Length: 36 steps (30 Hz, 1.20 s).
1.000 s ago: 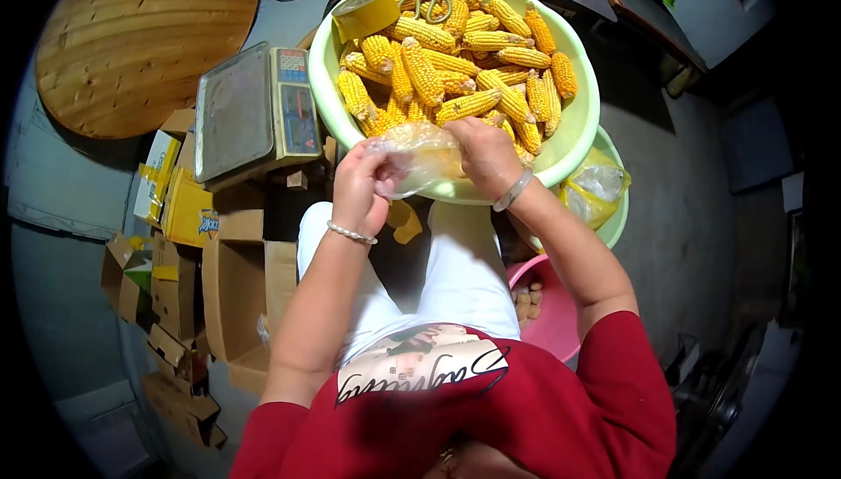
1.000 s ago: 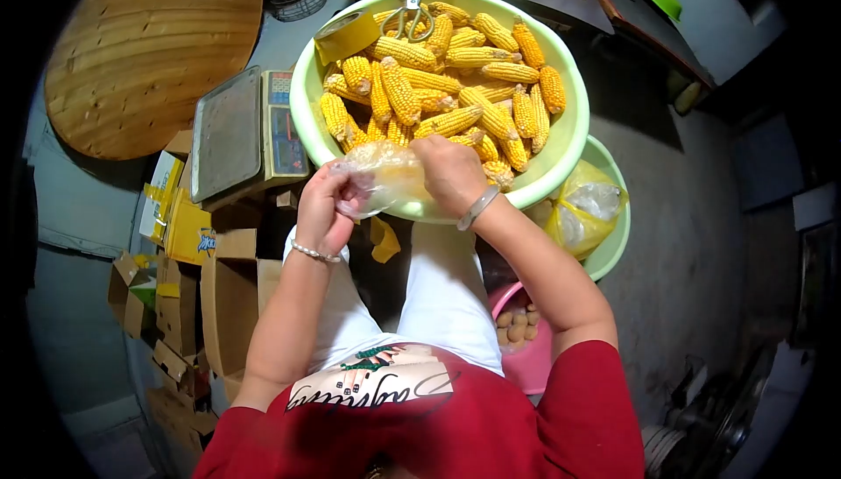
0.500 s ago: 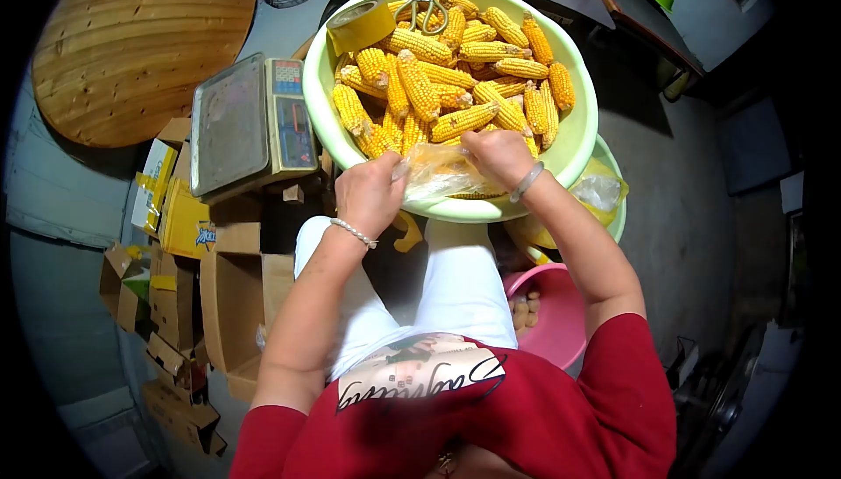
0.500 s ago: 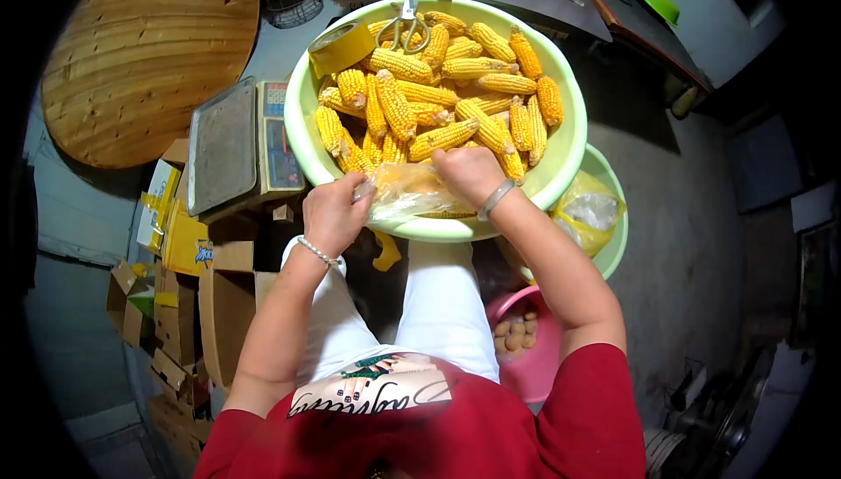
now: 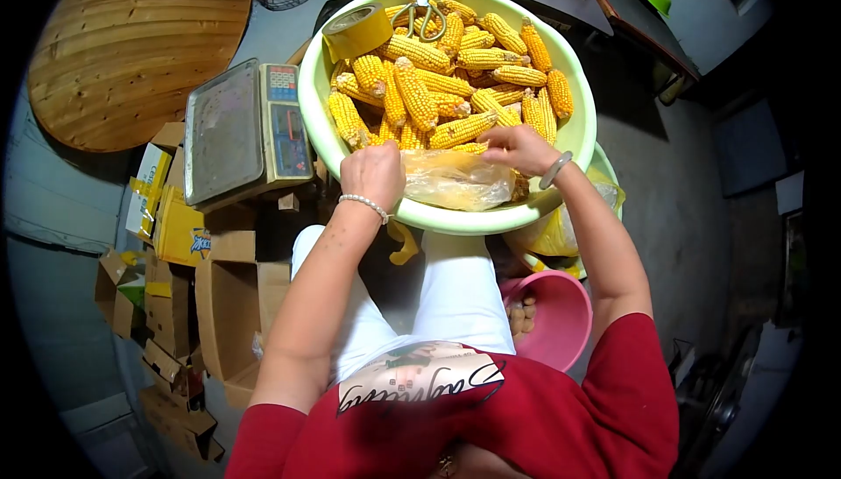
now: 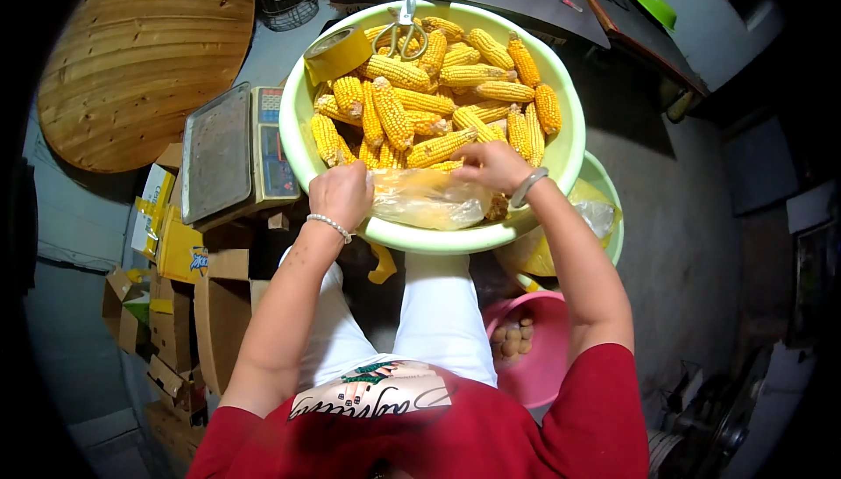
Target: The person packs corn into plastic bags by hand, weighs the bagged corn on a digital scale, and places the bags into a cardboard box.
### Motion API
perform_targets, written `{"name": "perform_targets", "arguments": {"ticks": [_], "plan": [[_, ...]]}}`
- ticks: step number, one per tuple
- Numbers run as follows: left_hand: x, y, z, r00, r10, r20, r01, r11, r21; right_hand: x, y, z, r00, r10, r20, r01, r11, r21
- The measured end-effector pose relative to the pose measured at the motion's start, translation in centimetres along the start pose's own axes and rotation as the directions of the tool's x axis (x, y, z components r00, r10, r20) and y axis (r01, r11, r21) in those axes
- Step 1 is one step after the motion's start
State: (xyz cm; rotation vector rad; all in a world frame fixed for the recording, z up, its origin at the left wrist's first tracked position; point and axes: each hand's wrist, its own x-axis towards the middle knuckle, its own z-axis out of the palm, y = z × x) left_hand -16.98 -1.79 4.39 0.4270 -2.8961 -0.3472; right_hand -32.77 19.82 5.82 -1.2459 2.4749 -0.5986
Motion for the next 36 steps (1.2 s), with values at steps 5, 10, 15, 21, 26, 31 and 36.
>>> {"name": "perform_targets", "arguments": {"ticks": [5, 10, 15, 21, 26, 31, 36], "plan": [[0.7, 0.8, -0.4, 0.995, -0.052, 0.080, 0.054, 0.998, -0.023, 2.1, 3.7, -0.9, 0.890, 0.399, -0.222, -0.386, 0.917, 0.098], [1.3, 0.3, -0.8, 0.988, -0.085, 0.125, 0.100, 0.988, -0.115, 4.4, 6.5, 1.2, 0.927, 0.330, -0.180, -0.358, 0.920, -0.161], [2.4, -1.0, -0.8, 0.980, -0.138, 0.143, 0.173, 0.947, -0.272, 6.1, 5.9, 2.0, 0.937, 0.316, -0.147, -0.348, 0.878, -0.330], [3.8, -2.1, 0.1, 0.977, -0.172, 0.124, 0.202, 0.931, -0.304, 6.5, 5.1, 2.1, 0.916, 0.387, -0.108, -0.395, 0.821, -0.412], [4.1, -2.4, 0.2, 0.974, -0.170, 0.148, 0.207, 0.936, -0.286, 4.6, 5.3, -0.7, 0.802, 0.584, -0.127, -0.558, 0.808, 0.189], [4.1, -2.4, 0.3, 0.975, -0.150, 0.163, 0.191, 0.943, -0.273, 1.7, 2.5, -3.3, 0.928, 0.281, -0.244, 0.196, 0.189, 0.962], [4.2, -2.5, 0.4, 0.981, -0.138, 0.139, 0.176, 0.932, -0.316, 2.2, -3.3, -1.1, 0.992, -0.072, -0.108, 0.121, 0.206, 0.971]]}}
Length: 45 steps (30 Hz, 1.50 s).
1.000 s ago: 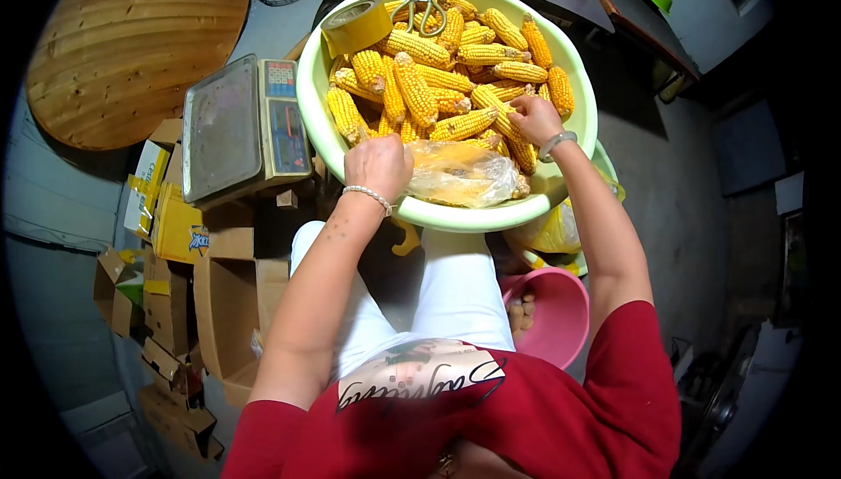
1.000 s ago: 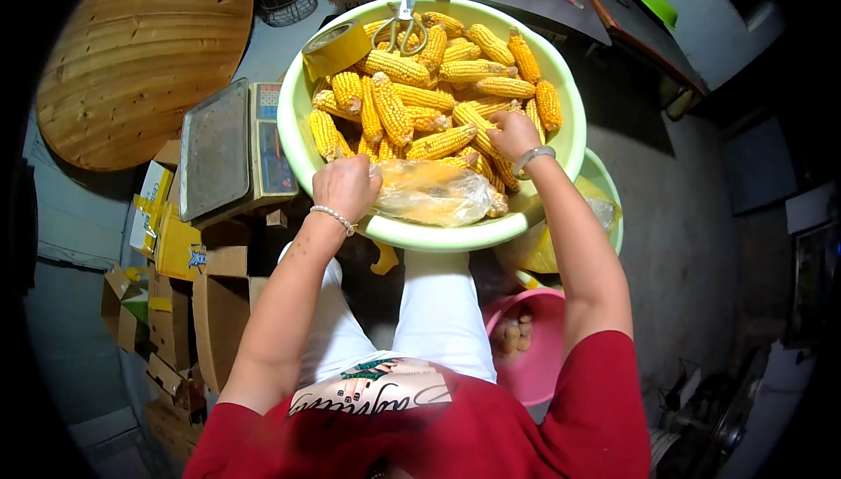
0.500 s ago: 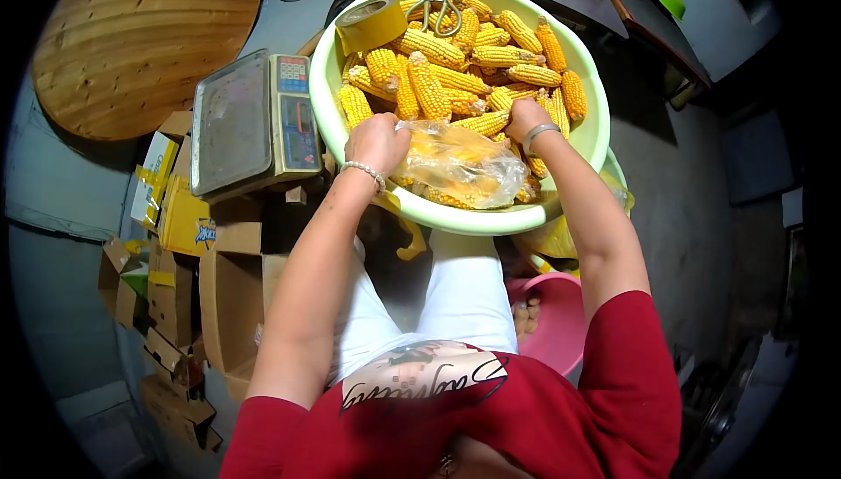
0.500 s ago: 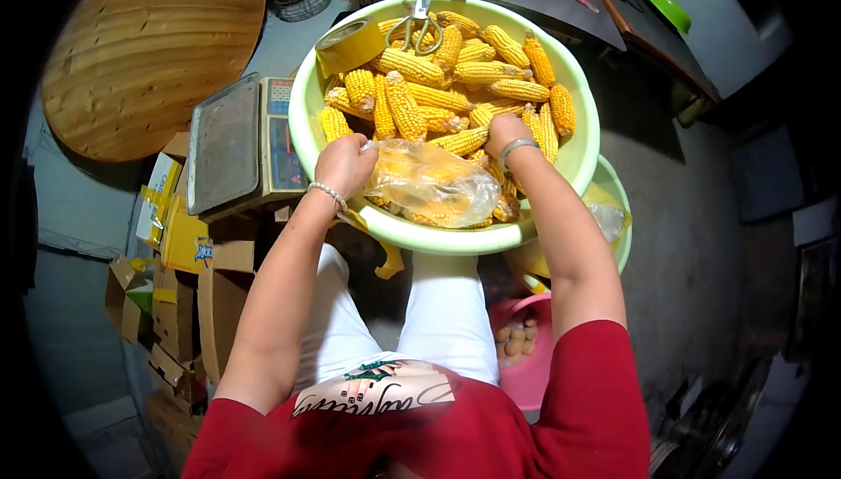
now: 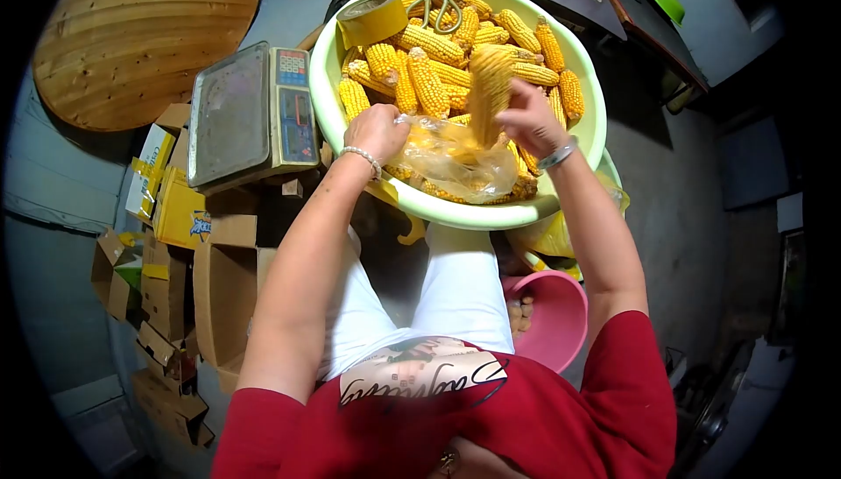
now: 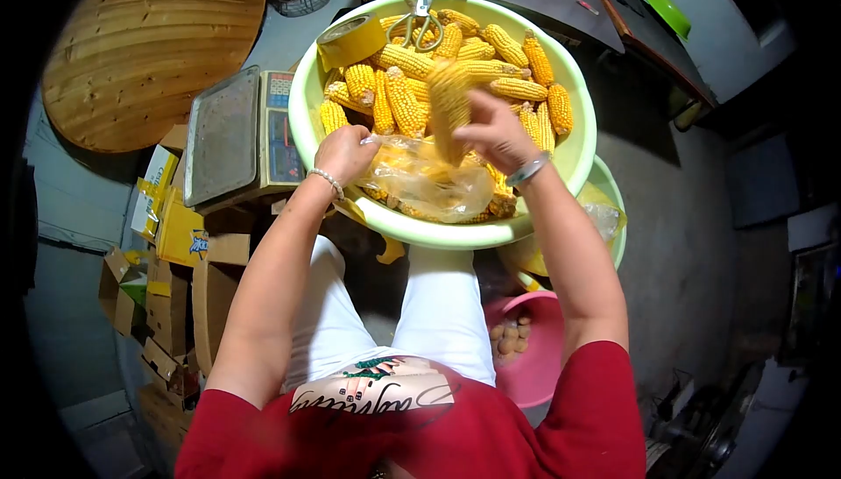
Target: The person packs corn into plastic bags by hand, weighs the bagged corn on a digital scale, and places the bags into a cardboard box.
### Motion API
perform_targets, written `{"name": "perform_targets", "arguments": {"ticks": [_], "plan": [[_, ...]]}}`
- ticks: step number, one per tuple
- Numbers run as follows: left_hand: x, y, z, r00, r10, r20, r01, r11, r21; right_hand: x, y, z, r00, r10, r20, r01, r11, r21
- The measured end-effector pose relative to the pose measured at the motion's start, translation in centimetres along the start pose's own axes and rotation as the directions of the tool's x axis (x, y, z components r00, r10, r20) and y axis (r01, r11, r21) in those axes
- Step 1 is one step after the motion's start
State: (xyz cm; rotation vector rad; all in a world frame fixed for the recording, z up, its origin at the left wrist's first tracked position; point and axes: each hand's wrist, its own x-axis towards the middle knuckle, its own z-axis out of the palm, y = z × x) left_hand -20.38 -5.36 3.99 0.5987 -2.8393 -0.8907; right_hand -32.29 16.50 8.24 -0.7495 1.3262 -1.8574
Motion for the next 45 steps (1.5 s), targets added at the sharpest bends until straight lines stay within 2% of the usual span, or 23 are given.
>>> {"name": "perform_targets", "arguments": {"ticks": [2, 4, 5, 7, 10, 11, 15, 18, 19, 21, 25, 28, 34, 37, 41, 45], "plan": [[-0.1, -0.1, -0.2, 1.000, 0.013, -0.011, -0.013, 1.000, -0.027, 0.7, 1.8, 1.1, 0.978, 0.169, 0.122, -0.154, 0.981, -0.121], [-0.1, -0.2, -0.5, 1.000, 0.026, -0.010, -0.027, 0.998, -0.057, 1.0, 3.1, 1.9, 0.963, 0.219, 0.158, -0.151, 0.921, -0.358], [0.0, -0.4, -0.6, 0.999, 0.033, -0.006, -0.033, 0.998, -0.053, 1.2, 3.7, 1.8, 0.957, 0.218, 0.189, -0.097, 0.861, -0.500], [0.0, -0.6, -0.7, 0.999, 0.049, 0.006, -0.048, 0.998, -0.046, 1.3, 4.7, 1.8, 0.949, 0.235, 0.213, -0.006, 0.684, -0.729], [0.0, -1.2, -0.7, 0.996, 0.087, 0.004, -0.087, 0.994, -0.064, 0.9, 4.6, 2.5, 0.960, 0.214, 0.181, 0.090, 0.374, -0.923], [0.0, -1.1, -0.8, 0.996, 0.091, 0.015, -0.089, 0.994, -0.063, 0.8, 5.0, 2.6, 0.967, 0.146, 0.209, 0.146, 0.353, -0.924], [-0.5, -0.4, -1.3, 0.994, 0.082, 0.068, -0.078, 0.995, -0.059, 1.0, 6.3, 3.7, 0.954, 0.066, 0.293, 0.285, 0.111, -0.952], [-0.7, -0.2, -1.7, 0.992, 0.063, 0.106, -0.059, 0.997, -0.040, 0.8, 7.9, 4.0, 0.975, 0.055, 0.213, 0.211, 0.048, -0.976], [-0.8, -0.2, -1.9, 0.992, 0.061, 0.112, -0.057, 0.998, -0.037, 0.7, 7.7, 4.5, 0.981, 0.150, 0.124, 0.127, -0.010, -0.992], [-0.8, -0.2, -2.1, 0.991, 0.069, 0.118, -0.066, 0.998, -0.025, 0.7, 7.6, 4.7, 0.974, 0.204, 0.103, 0.122, -0.078, -0.989], [-1.1, -0.2, -2.4, 0.989, 0.085, 0.123, -0.085, 0.996, -0.005, 1.0, 6.1, 5.4, 0.939, 0.331, 0.094, 0.182, -0.245, -0.952], [-1.2, 0.0, -2.2, 0.987, 0.105, 0.121, -0.107, 0.994, 0.007, 1.5, 6.1, 4.7, 0.874, 0.486, 0.012, 0.200, -0.337, -0.920], [-1.4, 0.1, -0.9, 0.982, 0.156, 0.107, -0.158, 0.987, 0.009, 1.0, 6.4, 4.3, 0.908, 0.411, 0.085, 0.235, -0.330, -0.914], [-1.7, 0.3, -1.4, 0.981, 0.159, 0.111, -0.162, 0.986, 0.023, 0.4, 5.4, 4.3, 0.921, 0.368, 0.132, 0.228, -0.232, -0.946], [-2.6, 0.6, -3.3, 0.981, 0.153, 0.116, -0.157, 0.987, 0.030, -1.1, 3.3, 2.7, 0.930, 0.317, 0.185, 0.203, -0.025, -0.979], [-3.0, 0.2, -3.8, 0.981, 0.190, 0.033, -0.190, 0.982, 0.002, -2.6, 0.3, 2.2, 0.846, 0.514, 0.143, 0.267, -0.176, -0.947]]}}
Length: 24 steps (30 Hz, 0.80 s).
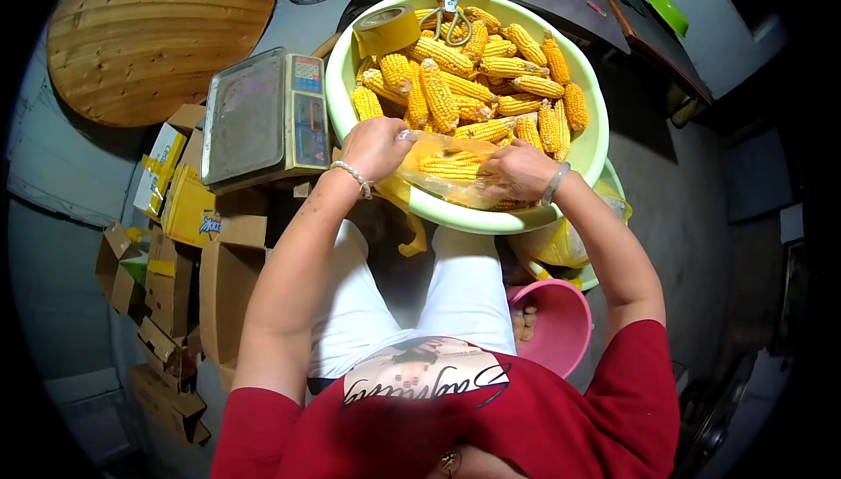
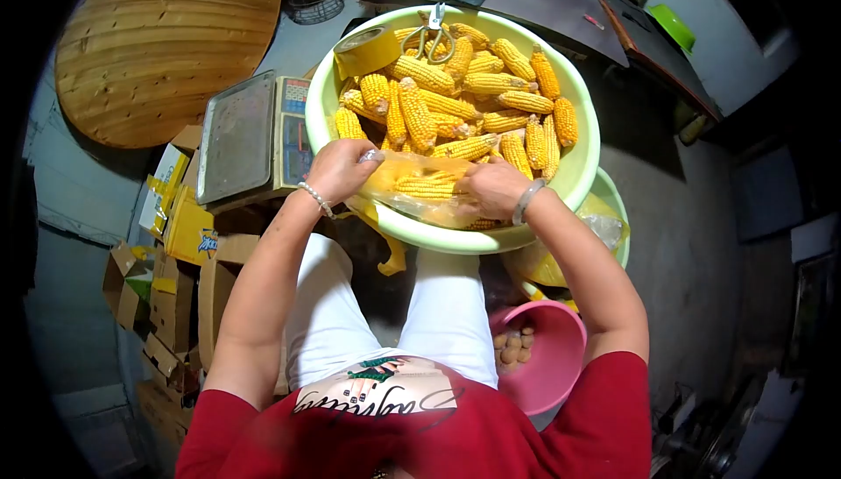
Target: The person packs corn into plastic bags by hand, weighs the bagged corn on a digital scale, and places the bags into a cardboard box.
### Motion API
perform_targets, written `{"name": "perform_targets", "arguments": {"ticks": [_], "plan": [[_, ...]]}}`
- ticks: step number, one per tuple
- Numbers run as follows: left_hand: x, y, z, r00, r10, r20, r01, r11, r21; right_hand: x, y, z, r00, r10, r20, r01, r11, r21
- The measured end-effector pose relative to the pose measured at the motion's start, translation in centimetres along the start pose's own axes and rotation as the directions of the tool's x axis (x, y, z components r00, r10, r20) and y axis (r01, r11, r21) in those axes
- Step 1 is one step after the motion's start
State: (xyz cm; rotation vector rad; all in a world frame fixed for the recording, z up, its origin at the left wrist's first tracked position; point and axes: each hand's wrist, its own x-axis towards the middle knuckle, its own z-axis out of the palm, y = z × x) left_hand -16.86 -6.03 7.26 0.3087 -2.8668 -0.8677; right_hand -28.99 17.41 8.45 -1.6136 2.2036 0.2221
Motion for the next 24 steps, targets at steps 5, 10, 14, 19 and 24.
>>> {"name": "perform_targets", "arguments": {"ticks": [5, 10, 14, 19, 24], "plan": [[0.1, 0.3, -0.7, 0.997, -0.048, -0.061, 0.045, 0.997, -0.059, -0.8, 2.2, 3.5, 0.980, -0.032, -0.197, -0.013, 0.975, -0.223], [0.8, -0.7, -0.1, 0.991, -0.067, -0.112, 0.038, 0.969, -0.244, -2.0, 1.6, 1.9, 0.981, 0.052, -0.187, -0.098, 0.964, -0.247], [1.2, -1.3, 0.5, 0.994, -0.072, -0.080, 0.026, 0.880, -0.474, -3.3, 2.5, 1.3, 0.944, -0.010, -0.329, -0.073, 0.969, -0.238], [1.3, 0.0, 0.2, 0.996, -0.087, 0.010, 0.063, 0.638, -0.767, -4.9, 1.7, -0.6, 0.488, 0.010, -0.873, -0.050, 0.999, -0.017], [1.4, 3.2, 0.1, 0.993, 0.056, 0.103, 0.064, 0.473, -0.879, -4.2, 1.0, -1.8, 0.374, 0.346, -0.861, 0.013, 0.926, 0.378]]}}
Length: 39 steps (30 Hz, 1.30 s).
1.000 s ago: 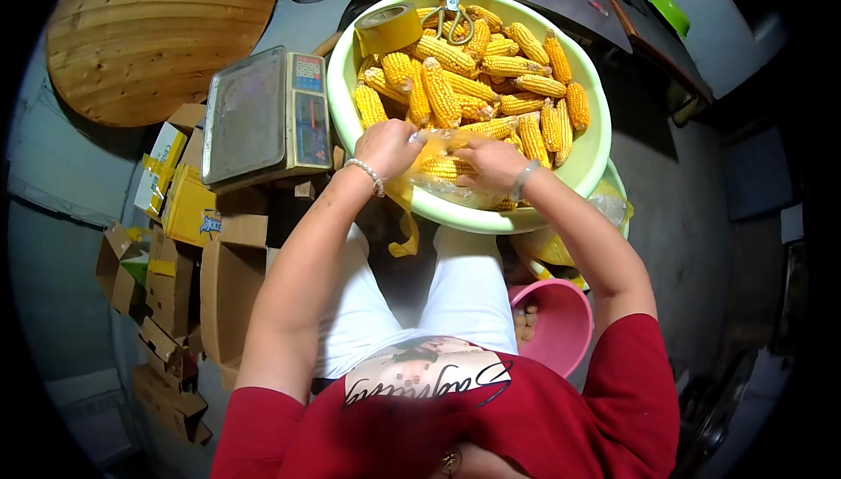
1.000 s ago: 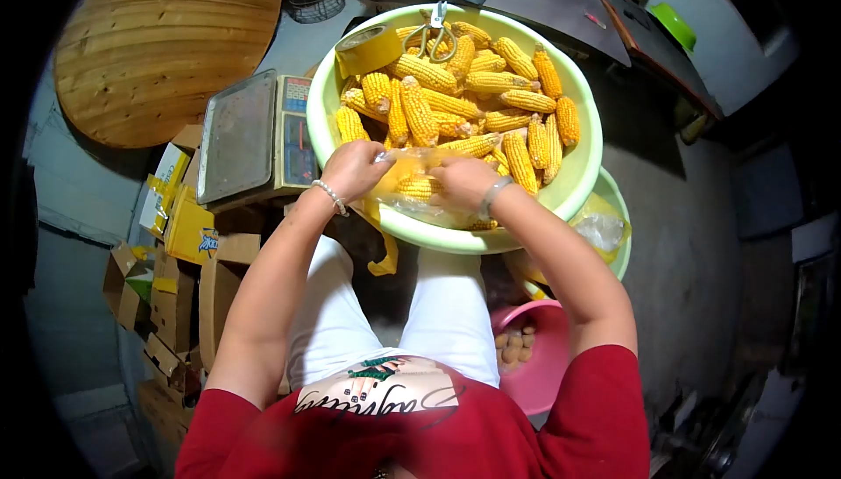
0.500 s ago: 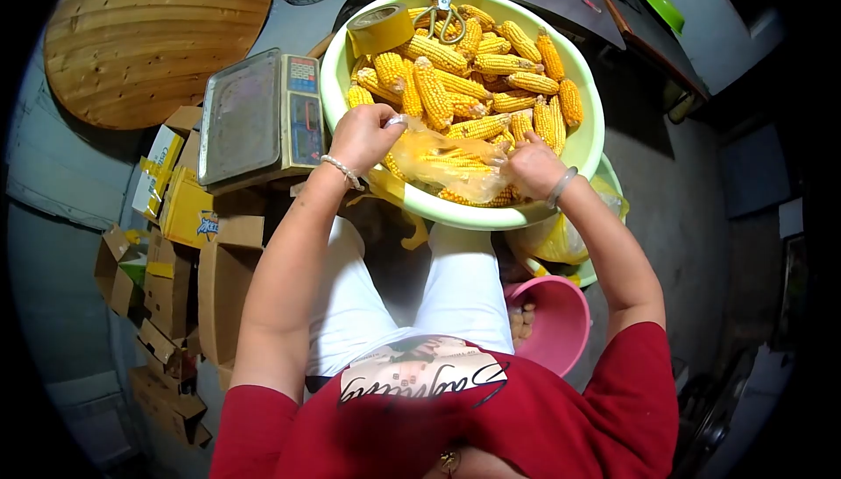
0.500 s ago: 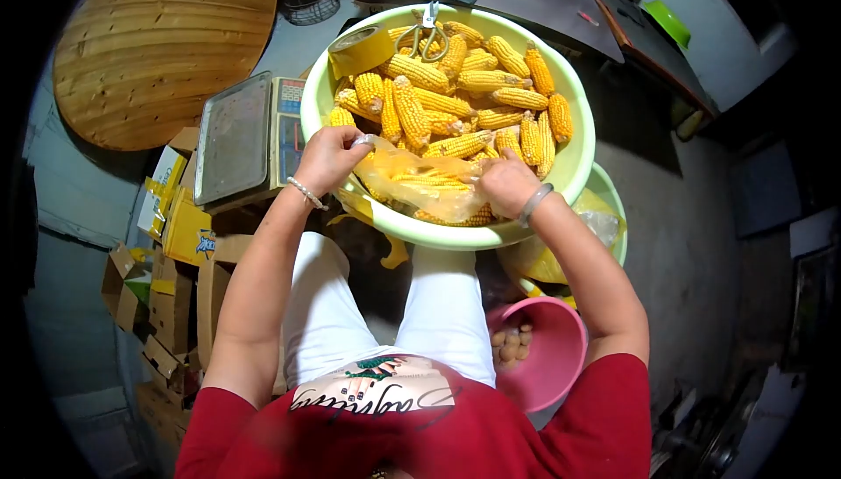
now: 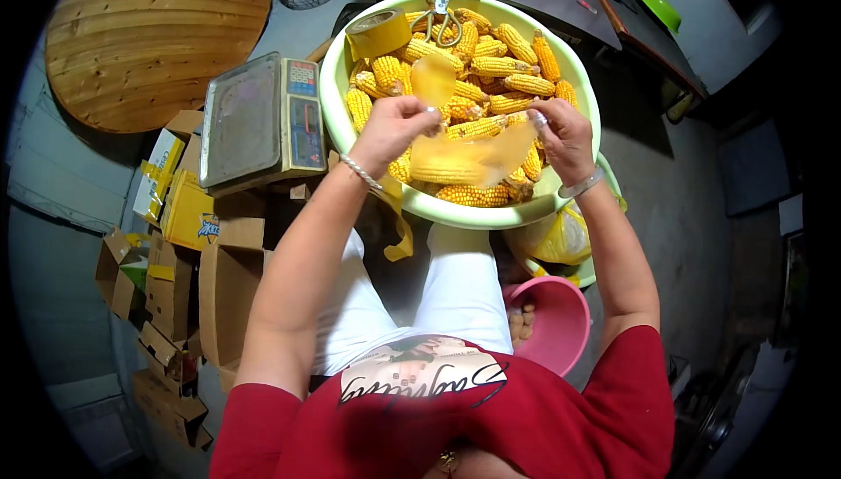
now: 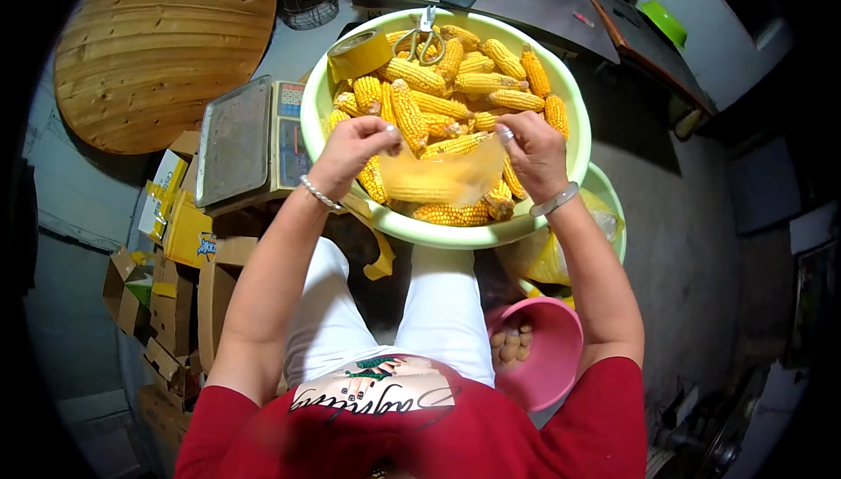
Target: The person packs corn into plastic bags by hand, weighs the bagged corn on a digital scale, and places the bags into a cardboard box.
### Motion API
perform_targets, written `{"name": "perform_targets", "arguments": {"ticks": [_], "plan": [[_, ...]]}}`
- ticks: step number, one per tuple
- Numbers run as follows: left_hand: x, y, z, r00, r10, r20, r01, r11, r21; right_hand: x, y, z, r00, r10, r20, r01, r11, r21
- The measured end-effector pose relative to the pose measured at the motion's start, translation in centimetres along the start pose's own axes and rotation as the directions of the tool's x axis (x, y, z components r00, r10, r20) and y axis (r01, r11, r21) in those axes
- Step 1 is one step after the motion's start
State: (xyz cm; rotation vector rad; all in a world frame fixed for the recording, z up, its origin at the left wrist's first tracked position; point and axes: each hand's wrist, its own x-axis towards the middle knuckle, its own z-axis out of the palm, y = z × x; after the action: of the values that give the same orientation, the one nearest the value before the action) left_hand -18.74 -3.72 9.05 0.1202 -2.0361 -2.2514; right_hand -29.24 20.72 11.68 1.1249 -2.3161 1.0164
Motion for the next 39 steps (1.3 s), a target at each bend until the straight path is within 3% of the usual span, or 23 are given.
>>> {"name": "perform_targets", "arguments": {"ticks": [5, 7, 11, 14, 18, 21, 25, 26, 27, 29, 32, 34, 35, 37, 39], "plan": [[-0.2, 0.7, 4.0, 1.000, -0.001, 0.021, 0.005, 0.985, -0.174, 0.5, -1.9, 0.5, 0.989, -0.013, 0.146, 0.042, 0.980, -0.193], [-0.1, 0.6, 5.0, 0.999, 0.034, -0.006, -0.035, 0.965, -0.260, 0.9, -3.1, 0.9, 0.976, 0.023, 0.217, 0.005, 0.992, -0.128], [-0.6, 2.0, 5.5, 0.994, 0.092, 0.052, -0.079, 0.972, -0.221, 2.0, -4.8, 1.5, 0.946, 0.099, 0.309, -0.112, 0.993, 0.024], [0.4, 1.5, 4.2, 0.997, -0.006, -0.071, 0.009, 0.999, 0.043, 2.5, -4.8, 2.0, 0.961, 0.061, 0.270, -0.093, 0.990, 0.107], [0.2, 2.2, 5.1, 0.998, 0.057, 0.032, -0.061, 0.986, 0.155, 2.9, -4.8, 2.3, 0.952, 0.082, 0.294, -0.117, 0.988, 0.102], [1.2, 0.6, 4.3, 0.980, 0.199, -0.021, -0.163, 0.852, 0.497, 3.0, -5.5, 2.3, 0.885, 0.226, 0.407, -0.310, 0.938, 0.153], [0.4, 1.3, 5.2, 0.986, 0.164, 0.007, -0.147, 0.865, 0.479, 2.6, -4.1, 3.1, 0.916, 0.125, 0.381, -0.279, 0.881, 0.383], [0.4, 1.7, 5.2, 0.993, 0.108, 0.046, -0.117, 0.886, 0.448, 2.6, -4.1, 2.8, 0.913, 0.114, 0.393, -0.263, 0.899, 0.350], [0.2, 2.2, 5.2, 0.992, -0.028, 0.120, -0.001, 0.973, 0.231, 2.5, -4.0, 2.8, 0.931, 0.081, 0.355, -0.173, 0.956, 0.236], [0.3, 2.4, 5.2, 0.982, -0.088, 0.165, 0.052, 0.976, 0.214, 2.4, -5.4, 2.0, 0.943, 0.002, 0.331, 0.008, 1.000, -0.029], [0.2, 3.0, 4.7, 0.955, -0.094, 0.282, -0.005, 0.944, 0.331, 1.9, -4.4, 2.4, 0.864, 0.113, 0.491, -0.273, 0.924, 0.268], [-0.1, 3.2, 4.7, 0.941, -0.062, 0.333, -0.068, 0.929, 0.364, 1.9, -3.6, 2.2, 0.853, 0.118, 0.508, -0.328, 0.879, 0.347], [-0.5, 3.8, 4.9, 0.956, -0.092, 0.280, -0.054, 0.880, 0.472, 1.9, -3.7, 2.3, 0.846, 0.118, 0.520, -0.356, 0.852, 0.385], [-0.2, 3.0, 5.4, 0.986, 0.020, 0.165, -0.125, 0.740, 0.661, 1.6, -4.0, 1.8, 0.795, 0.138, 0.591, -0.439, 0.803, 0.403], [0.1, 2.4, 5.6, 0.983, 0.087, 0.159, -0.173, 0.706, 0.687, 1.3, -3.3, 1.6, 0.767, 0.176, 0.617, -0.522, 0.730, 0.440]]}}
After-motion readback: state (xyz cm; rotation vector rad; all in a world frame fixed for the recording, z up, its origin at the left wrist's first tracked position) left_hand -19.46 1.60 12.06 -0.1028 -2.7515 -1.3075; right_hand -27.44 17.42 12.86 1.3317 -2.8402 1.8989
